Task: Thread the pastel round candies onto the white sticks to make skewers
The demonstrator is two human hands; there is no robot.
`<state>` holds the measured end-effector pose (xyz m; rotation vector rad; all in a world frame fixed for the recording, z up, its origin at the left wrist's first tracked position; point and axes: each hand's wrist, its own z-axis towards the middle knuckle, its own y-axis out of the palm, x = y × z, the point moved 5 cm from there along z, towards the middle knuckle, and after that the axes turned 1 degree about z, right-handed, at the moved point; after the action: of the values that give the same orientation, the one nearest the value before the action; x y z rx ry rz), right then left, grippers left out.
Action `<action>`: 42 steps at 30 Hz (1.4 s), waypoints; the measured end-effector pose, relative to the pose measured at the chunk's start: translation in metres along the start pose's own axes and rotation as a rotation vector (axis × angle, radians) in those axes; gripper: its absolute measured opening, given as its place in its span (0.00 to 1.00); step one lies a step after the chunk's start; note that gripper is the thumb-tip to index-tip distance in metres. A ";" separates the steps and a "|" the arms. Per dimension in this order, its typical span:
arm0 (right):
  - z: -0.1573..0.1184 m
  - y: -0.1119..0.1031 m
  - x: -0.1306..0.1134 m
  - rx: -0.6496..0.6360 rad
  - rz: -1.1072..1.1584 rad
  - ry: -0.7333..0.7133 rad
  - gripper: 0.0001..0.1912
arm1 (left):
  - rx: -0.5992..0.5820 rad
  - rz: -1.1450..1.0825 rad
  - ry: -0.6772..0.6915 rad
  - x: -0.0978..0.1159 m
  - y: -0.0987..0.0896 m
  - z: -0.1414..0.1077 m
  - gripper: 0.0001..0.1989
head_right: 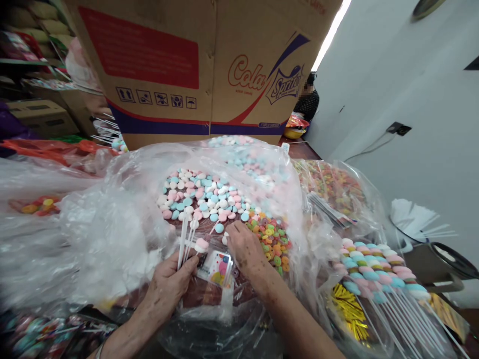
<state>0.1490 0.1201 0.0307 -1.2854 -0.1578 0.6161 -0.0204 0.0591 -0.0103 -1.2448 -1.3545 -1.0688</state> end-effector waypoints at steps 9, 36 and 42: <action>-0.014 0.008 -0.005 0.014 -0.063 -0.138 0.09 | -0.013 -0.010 -0.010 -0.005 0.001 0.001 0.12; 0.005 -0.007 0.009 0.266 1.630 0.684 0.13 | -0.133 0.228 0.085 0.009 0.008 0.001 0.17; 0.002 -0.003 0.009 0.322 1.617 0.680 0.14 | -0.145 0.211 0.093 0.008 0.007 0.001 0.17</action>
<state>0.1571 0.1263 0.0324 -1.0192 1.6186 1.3920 -0.0137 0.0617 -0.0024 -1.3929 -1.0653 -1.0759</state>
